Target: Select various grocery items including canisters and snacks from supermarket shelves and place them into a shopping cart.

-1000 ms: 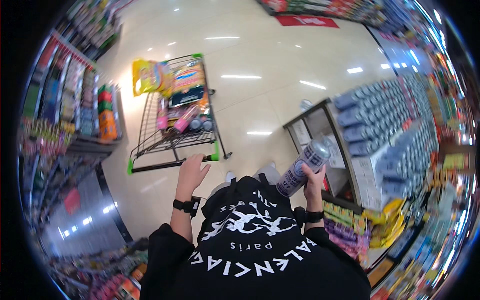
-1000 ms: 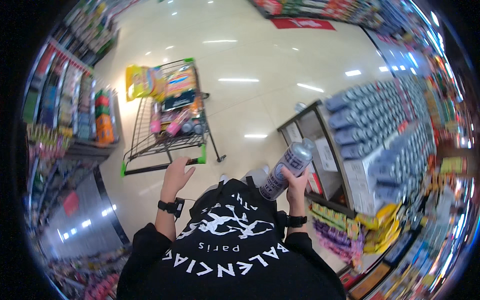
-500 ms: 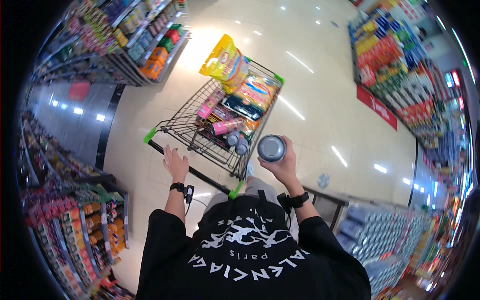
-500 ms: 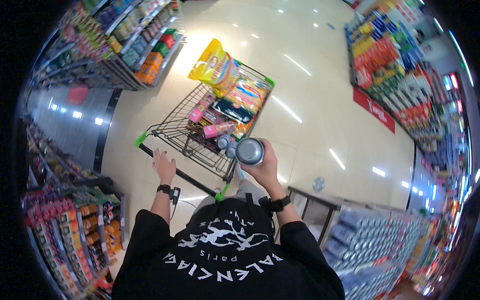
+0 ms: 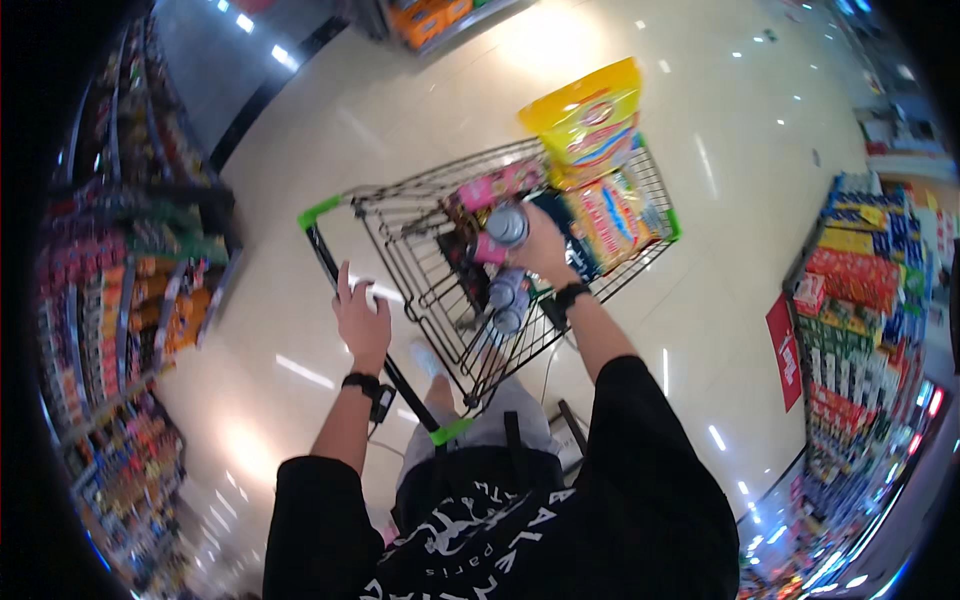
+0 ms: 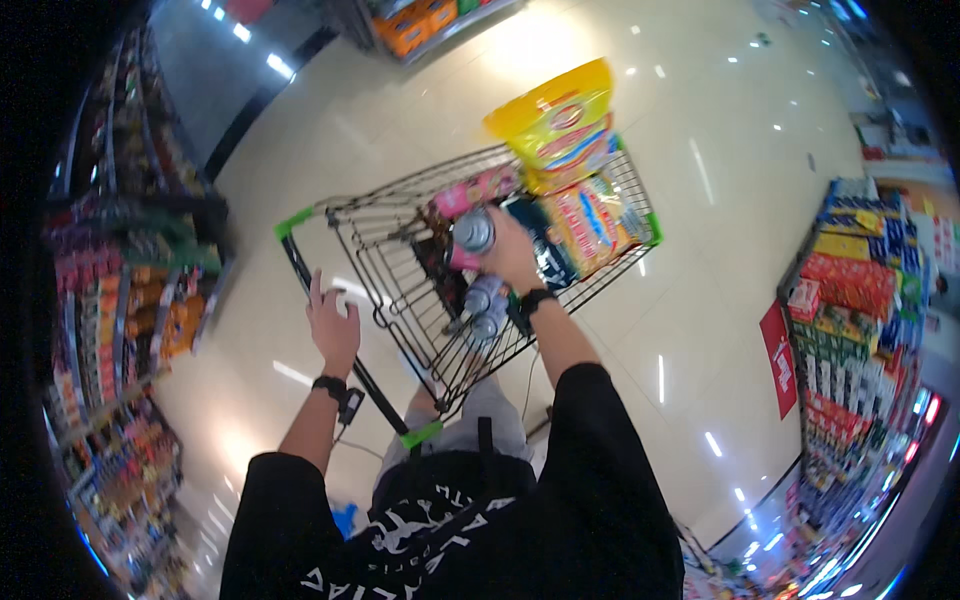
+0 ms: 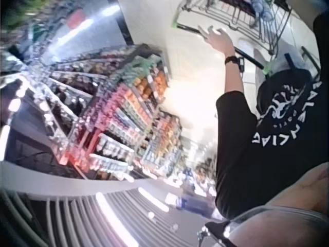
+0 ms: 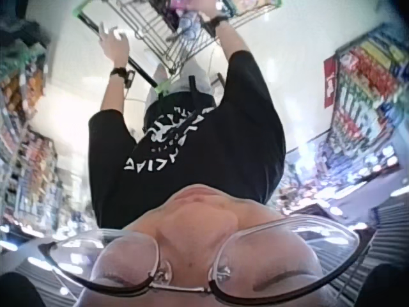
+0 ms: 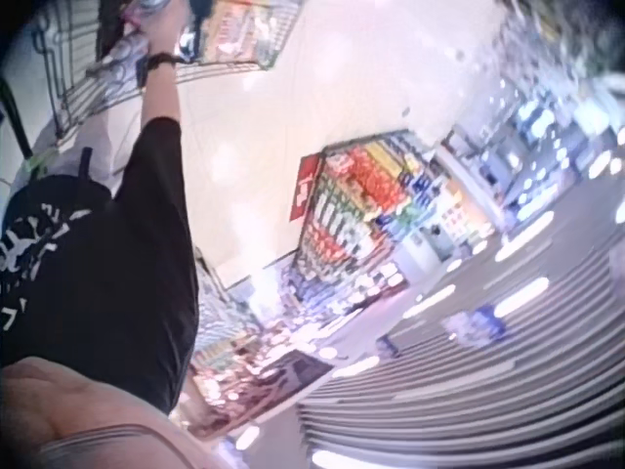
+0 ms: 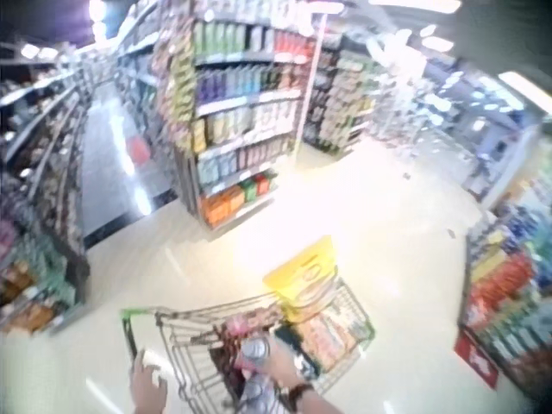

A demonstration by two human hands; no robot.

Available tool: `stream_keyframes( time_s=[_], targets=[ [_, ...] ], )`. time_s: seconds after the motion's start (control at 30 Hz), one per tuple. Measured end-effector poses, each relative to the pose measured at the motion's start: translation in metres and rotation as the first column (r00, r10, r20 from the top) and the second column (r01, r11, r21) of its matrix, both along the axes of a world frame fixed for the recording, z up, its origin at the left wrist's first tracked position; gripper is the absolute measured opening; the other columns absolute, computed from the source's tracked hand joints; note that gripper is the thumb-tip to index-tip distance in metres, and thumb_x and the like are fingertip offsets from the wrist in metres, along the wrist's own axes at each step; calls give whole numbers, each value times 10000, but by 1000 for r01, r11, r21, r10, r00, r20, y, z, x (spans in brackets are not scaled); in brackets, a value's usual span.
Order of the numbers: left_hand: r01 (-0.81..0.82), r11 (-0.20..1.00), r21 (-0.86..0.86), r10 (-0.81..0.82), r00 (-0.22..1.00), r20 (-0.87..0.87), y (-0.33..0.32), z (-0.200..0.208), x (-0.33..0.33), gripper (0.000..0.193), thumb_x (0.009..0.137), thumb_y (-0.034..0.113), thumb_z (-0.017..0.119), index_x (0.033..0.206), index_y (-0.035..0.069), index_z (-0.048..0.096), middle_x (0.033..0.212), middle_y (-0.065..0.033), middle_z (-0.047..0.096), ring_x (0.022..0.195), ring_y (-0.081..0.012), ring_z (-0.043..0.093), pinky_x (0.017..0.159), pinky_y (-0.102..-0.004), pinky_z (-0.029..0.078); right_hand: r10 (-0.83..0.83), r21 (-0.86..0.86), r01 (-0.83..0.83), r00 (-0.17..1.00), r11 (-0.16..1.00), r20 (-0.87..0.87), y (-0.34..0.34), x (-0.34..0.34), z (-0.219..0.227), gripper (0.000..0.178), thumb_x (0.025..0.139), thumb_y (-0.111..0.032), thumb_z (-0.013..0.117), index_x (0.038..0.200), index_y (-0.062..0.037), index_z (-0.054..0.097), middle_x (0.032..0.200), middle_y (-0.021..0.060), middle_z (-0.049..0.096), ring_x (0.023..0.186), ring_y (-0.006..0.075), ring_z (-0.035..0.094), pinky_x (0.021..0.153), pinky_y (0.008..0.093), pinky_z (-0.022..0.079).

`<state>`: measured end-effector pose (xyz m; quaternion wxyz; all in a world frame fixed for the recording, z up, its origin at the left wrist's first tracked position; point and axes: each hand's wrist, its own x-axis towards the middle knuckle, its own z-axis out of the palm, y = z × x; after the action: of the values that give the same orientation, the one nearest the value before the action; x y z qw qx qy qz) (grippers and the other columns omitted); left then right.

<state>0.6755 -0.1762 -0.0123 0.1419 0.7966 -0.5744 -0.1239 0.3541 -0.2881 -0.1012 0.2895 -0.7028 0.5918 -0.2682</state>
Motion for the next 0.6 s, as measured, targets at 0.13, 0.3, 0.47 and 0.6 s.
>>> stream_keyframes(
  time_s=[0.13,0.3,0.47,0.6],
  targets=[
    [-61,997,57,62,998,-24,-14,9,-6,194,804,71,667,998,82,675,1533,-23,442,1090,-311,558,915,-420,513,95,103,-87,993,991,-70,-37,10,-44,702,648,-125,858,1278,-109,550,1255,168,641,1156,397,590,965,467,503],
    [-70,997,12,70,998,9,-6,1,5,151,801,97,672,951,80,673,1532,19,447,1068,-298,562,845,-405,549,241,-12,-244,964,970,-112,-42,53,-60,679,688,-97,823,1317,-95,568,1297,149,620,1217,370,564,1015,461,471],
    [-62,998,31,63,998,0,-10,-1,4,139,805,88,667,944,82,673,1543,26,437,1053,-290,568,825,-400,552,108,19,-111,985,994,137,10,66,-102,429,831,-126,723,1230,-14,611,1271,188,615,1203,381,562,1018,456,460],
    [-75,997,26,75,997,12,-8,-2,8,137,797,78,668,934,91,671,1545,31,438,1020,-287,570,791,-398,555,-477,396,507,861,766,-180,91,73,-99,473,867,-312,703,1185,25,609,1255,243,593,1146,430,570,966,476,478]
  ],
)
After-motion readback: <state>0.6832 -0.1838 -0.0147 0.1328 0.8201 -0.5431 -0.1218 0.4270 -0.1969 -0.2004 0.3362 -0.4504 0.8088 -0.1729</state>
